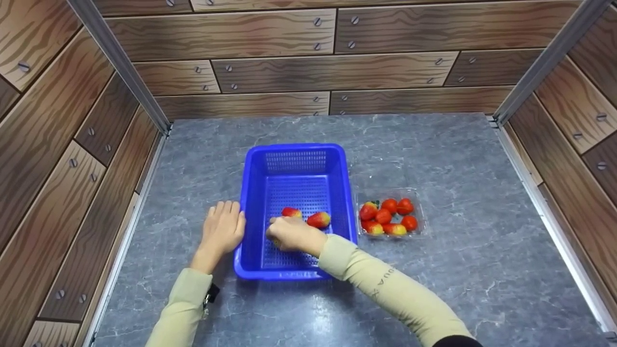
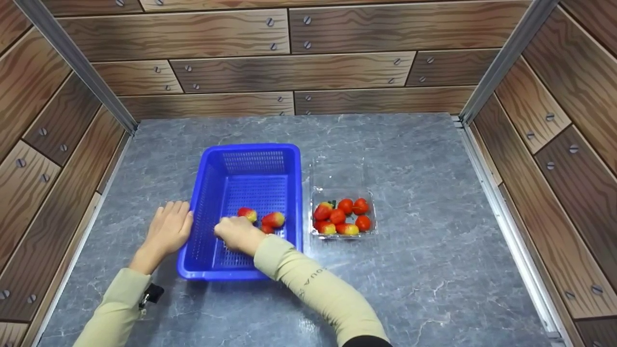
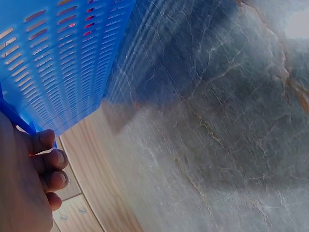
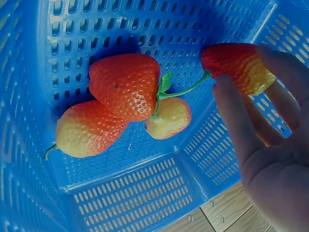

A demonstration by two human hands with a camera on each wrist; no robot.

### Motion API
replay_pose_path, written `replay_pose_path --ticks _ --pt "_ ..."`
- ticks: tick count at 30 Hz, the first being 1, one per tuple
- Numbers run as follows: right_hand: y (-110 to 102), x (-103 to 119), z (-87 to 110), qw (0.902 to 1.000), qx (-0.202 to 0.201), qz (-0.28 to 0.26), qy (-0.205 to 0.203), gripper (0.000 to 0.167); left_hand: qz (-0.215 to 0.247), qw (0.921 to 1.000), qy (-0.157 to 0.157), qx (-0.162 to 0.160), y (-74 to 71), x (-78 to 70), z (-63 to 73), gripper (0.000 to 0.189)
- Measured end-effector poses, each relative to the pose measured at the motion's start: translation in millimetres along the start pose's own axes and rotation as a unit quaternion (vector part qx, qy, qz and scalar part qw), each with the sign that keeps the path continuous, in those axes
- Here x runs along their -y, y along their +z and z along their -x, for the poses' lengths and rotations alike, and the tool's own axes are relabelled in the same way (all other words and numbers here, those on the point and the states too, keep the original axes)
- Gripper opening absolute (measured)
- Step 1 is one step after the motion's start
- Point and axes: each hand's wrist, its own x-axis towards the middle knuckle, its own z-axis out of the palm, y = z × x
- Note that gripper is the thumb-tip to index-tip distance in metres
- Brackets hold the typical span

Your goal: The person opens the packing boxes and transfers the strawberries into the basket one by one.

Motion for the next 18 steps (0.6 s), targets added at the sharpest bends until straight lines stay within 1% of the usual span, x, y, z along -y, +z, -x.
replay_pose_path --ticks 2,4,7,10,13,18 --pt "0.2 0.5 -0.2 0.9999 0.006 -0.007 0.009 0.006 0.003 1.0 0.001 -0.002 0.1 -0.1 0.2 0.025" --pt "0.7 0.7 -0.2 0.9997 0.016 -0.011 0.017 0.01 0.006 1.0 0.003 -0.003 0.1 -0.2 0.4 0.025" --pt "2.1 0.6 0.4 0.9992 0.03 -0.002 0.025 0.015 0.007 1.0 0.006 -0.005 0.0 -0.4 1.0 0.025" --pt "3.9 0.5 1.1 0.9987 0.041 0.011 0.027 0.016 0.003 1.0 0.004 -0.001 -0.1 -0.3 1.7 0.025" --pt "4.5 0.6 1.4 0.9984 0.045 0.016 0.031 0.013 0.001 1.0 0.002 0.002 -0.4 -0.6 2.0 0.025" --pt "0.3 1.9 1.1 0.9984 0.042 0.004 0.037 0.012 -0.001 1.0 -0.001 0.007 -1.6 -1.0 1.4 0.025"
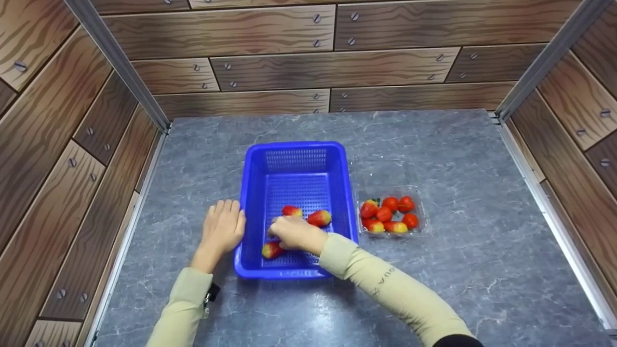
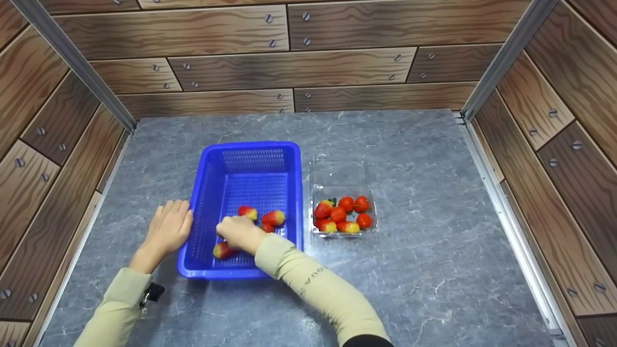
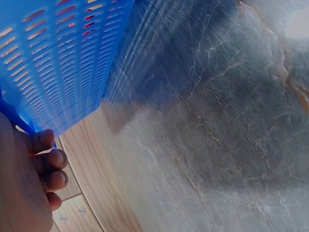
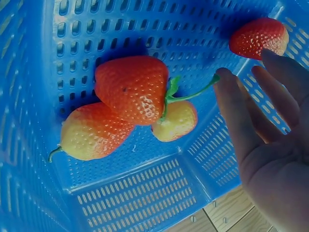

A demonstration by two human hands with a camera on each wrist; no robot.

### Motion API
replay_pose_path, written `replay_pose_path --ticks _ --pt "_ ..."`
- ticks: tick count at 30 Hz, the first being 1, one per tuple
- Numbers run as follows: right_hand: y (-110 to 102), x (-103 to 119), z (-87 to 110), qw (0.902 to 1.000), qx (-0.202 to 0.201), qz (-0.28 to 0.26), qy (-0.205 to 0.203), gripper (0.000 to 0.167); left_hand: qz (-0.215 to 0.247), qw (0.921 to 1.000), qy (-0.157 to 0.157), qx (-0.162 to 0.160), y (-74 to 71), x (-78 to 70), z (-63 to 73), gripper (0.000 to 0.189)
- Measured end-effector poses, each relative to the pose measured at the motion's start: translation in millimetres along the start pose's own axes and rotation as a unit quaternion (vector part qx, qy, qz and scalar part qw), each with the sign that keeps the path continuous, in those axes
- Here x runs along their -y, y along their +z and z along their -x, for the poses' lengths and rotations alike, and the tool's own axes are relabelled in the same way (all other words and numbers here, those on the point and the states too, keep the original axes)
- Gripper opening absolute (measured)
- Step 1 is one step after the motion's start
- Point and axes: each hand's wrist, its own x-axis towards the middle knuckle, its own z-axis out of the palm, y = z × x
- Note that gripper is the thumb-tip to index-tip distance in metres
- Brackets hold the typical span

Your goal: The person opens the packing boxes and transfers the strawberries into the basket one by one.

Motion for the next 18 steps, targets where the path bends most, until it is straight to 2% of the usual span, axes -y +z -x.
replay_pose_path --ticks 5,11,18 --pt "-12.1 2.0 1.5 0.9998 -0.011 0.003 0.016 0.017 0.005 1.0 -0.001 0.001 -0.7 -0.1 -0.9 0.025" --pt "-36.5 1.6 7.1 0.9987 -0.002 -0.002 0.051 0.029 0.003 1.0 -0.002 0.004 1.5 0.0 -1.1 0.026" --pt "-71.8 -5.6 22.0 0.9966 -0.042 -0.005 0.071 0.023 0.006 0.9998 0.007 -0.017 1.1 0.2 0.0 0.025"
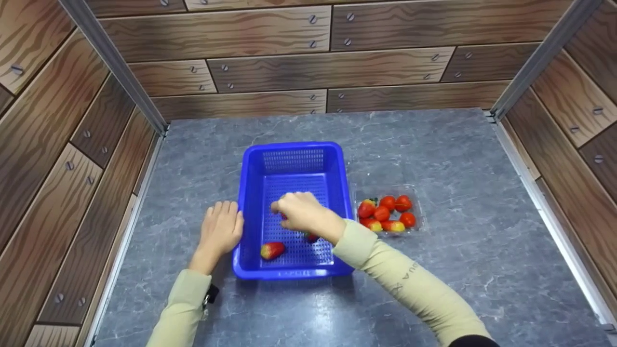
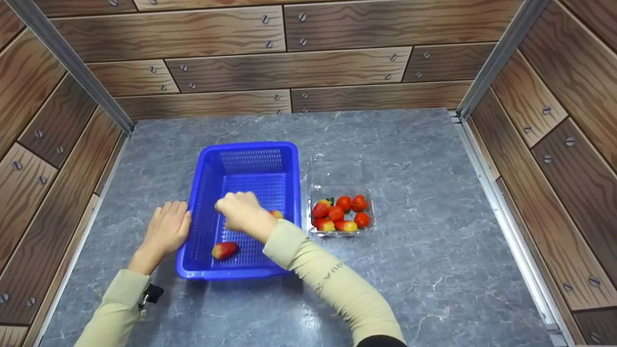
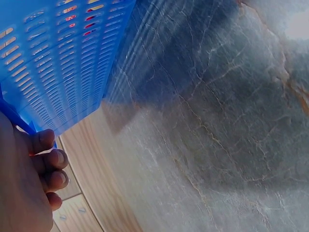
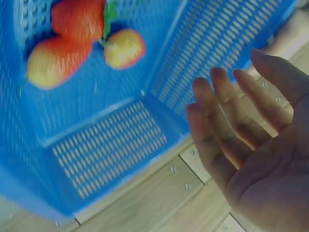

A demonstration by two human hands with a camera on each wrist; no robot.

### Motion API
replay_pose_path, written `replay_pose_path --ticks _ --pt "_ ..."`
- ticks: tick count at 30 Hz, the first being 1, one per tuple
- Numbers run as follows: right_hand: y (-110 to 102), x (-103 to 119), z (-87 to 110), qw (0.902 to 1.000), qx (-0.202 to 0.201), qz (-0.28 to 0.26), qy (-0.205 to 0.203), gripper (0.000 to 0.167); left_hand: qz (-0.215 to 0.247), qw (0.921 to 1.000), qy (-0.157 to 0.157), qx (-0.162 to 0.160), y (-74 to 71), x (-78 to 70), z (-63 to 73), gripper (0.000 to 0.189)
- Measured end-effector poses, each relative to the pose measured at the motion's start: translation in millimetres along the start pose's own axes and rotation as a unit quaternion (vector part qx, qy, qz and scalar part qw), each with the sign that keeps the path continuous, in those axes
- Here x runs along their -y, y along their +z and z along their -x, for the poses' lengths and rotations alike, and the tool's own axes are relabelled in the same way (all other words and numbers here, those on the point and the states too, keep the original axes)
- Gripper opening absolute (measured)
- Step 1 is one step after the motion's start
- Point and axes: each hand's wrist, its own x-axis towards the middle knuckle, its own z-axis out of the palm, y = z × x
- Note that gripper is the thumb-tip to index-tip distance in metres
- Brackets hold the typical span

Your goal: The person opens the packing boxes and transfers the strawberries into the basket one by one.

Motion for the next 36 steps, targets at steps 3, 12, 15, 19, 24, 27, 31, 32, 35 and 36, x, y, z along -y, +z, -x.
replay_pose_path --ticks 3,12,15,19,24,27,31,32,35,36 --pt "-14.6 -6.8 4.8 0.9998 -0.014 0.008 0.009 0.02 0.0 1.0 0.002 -0.005 0.4 0.3 0.8 0.024" --pt "-49.2 -41.4 24.9 0.9981 -0.049 0.007 0.037 0.027 0.001 1.0 -0.006 0.007 0.8 -0.3 1.7 0.025" --pt "-56.7 -58.1 33.2 0.9964 -0.054 -0.012 0.064 0.028 0.002 0.9999 -0.008 0.011 -0.6 0.4 0.9 0.026" --pt "-64.4 -81.6 44.6 0.9917 -0.066 -0.044 0.101 0.026 0.0 0.9999 -0.009 0.011 -2.0 2.2 -0.7 0.026" --pt "-64.1 -111.0 59.2 0.9869 -0.087 -0.061 0.121 0.02 -0.001 0.9997 -0.011 0.02 -3.7 2.7 -0.3 0.026" --pt "-59.4 -127.3 68.8 0.9854 -0.089 -0.064 0.13 0.02 -0.001 0.9997 -0.012 0.02 -4.5 2.3 0.5 0.026" --pt "-51.1 -146.3 82.8 0.9826 -0.077 -0.078 0.15 0.022 0.003 0.9998 -0.01 0.016 -3.6 1.0 0.7 0.026" --pt "-48.8 -150.3 86.1 0.9815 -0.072 -0.083 0.157 0.022 0.004 0.9998 -0.009 0.016 -3.1 0.6 0.7 0.026" --pt "-41.5 -160.2 96.0 0.9777 -0.062 -0.1 0.174 0.022 0.005 0.9999 -0.005 0.015 -1.9 -0.5 0.7 0.027" --pt "-38.9 -162.9 99.0 0.9761 -0.058 -0.105 0.181 0.023 0.003 0.9999 -0.005 0.014 -1.7 -0.8 0.9 0.026"
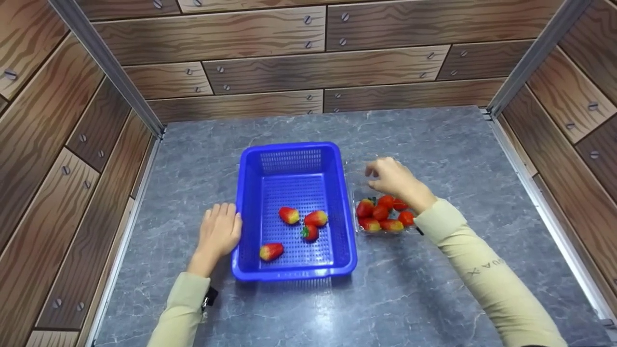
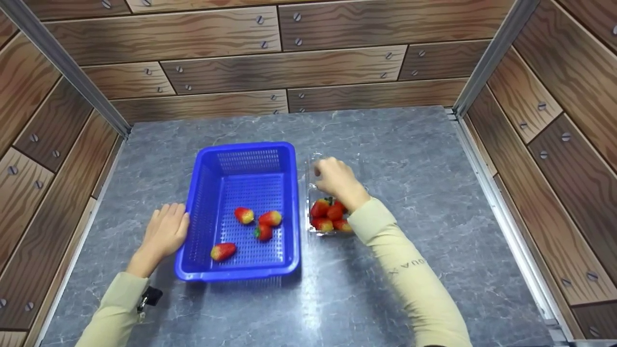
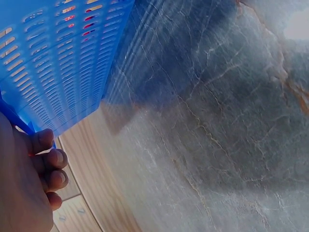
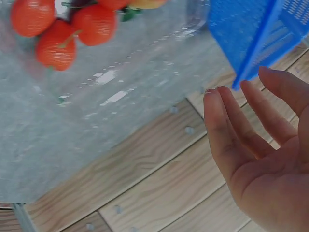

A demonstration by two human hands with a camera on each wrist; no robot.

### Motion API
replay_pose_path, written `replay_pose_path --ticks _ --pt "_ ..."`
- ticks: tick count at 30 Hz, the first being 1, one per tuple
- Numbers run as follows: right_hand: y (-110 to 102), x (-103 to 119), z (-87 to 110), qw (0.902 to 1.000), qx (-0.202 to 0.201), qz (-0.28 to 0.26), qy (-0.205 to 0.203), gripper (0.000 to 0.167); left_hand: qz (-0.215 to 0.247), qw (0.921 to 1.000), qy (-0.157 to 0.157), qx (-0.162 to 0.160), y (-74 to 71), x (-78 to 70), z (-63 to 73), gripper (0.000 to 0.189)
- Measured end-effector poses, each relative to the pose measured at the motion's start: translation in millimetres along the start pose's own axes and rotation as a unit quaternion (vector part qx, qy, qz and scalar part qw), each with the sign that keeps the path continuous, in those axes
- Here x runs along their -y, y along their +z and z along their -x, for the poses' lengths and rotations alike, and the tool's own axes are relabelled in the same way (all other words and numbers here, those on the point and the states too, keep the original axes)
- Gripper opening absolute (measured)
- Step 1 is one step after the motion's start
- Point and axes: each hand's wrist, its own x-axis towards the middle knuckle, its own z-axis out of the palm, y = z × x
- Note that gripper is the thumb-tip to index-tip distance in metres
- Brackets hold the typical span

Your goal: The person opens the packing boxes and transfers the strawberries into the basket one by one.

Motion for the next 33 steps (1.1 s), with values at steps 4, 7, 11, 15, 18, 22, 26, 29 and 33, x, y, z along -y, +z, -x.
replay_pose_path --ticks 4,7,11,15,18,22,26,29,33 --pt "8.8 -14.2 6.6 0.9996 0.015 -0.01 0.024 0.025 -0.005 1.0 0.003 -0.004 0.2 -0.3 0.9 0.024" --pt "17.6 -24.1 10.9 0.9989 0.025 -0.012 0.037 0.028 -0.003 1.0 0.001 0.0 -0.3 -0.5 1.4 0.023" --pt "29.1 -35.8 16.0 0.9978 0.037 -0.02 0.051 0.032 0.002 1.0 -0.001 0.003 0.5 -0.5 1.1 0.024" --pt "38.9 -45.9 20.7 0.9977 0.035 -0.022 0.053 0.031 0.004 1.0 -0.002 -0.001 2.4 -0.2 1.1 0.025" --pt "46.3 -52.9 23.8 0.9984 0.025 -0.013 0.049 0.03 0.006 1.0 -0.003 -0.002 2.4 0.0 1.7 0.024" --pt "56.1 -60.4 27.0 0.9992 0.01 -0.016 0.036 0.03 0.009 0.9999 -0.002 -0.004 1.4 0.1 2.1 0.024" --pt "64.0 -64.7 28.5 0.9987 0.001 -0.039 0.033 0.033 0.007 1.0 -0.001 -0.005 0.9 0.2 1.7 0.024" --pt "68.6 -66.7 28.2 0.9985 -0.003 -0.041 0.036 0.035 0.004 1.0 0.0 -0.008 0.9 0.0 1.0 0.024" --pt "74.3 -68.8 27.0 0.9993 -0.006 -0.03 0.022 0.034 0.004 0.9998 0.004 -0.016 1.4 -0.5 0.0 0.024"
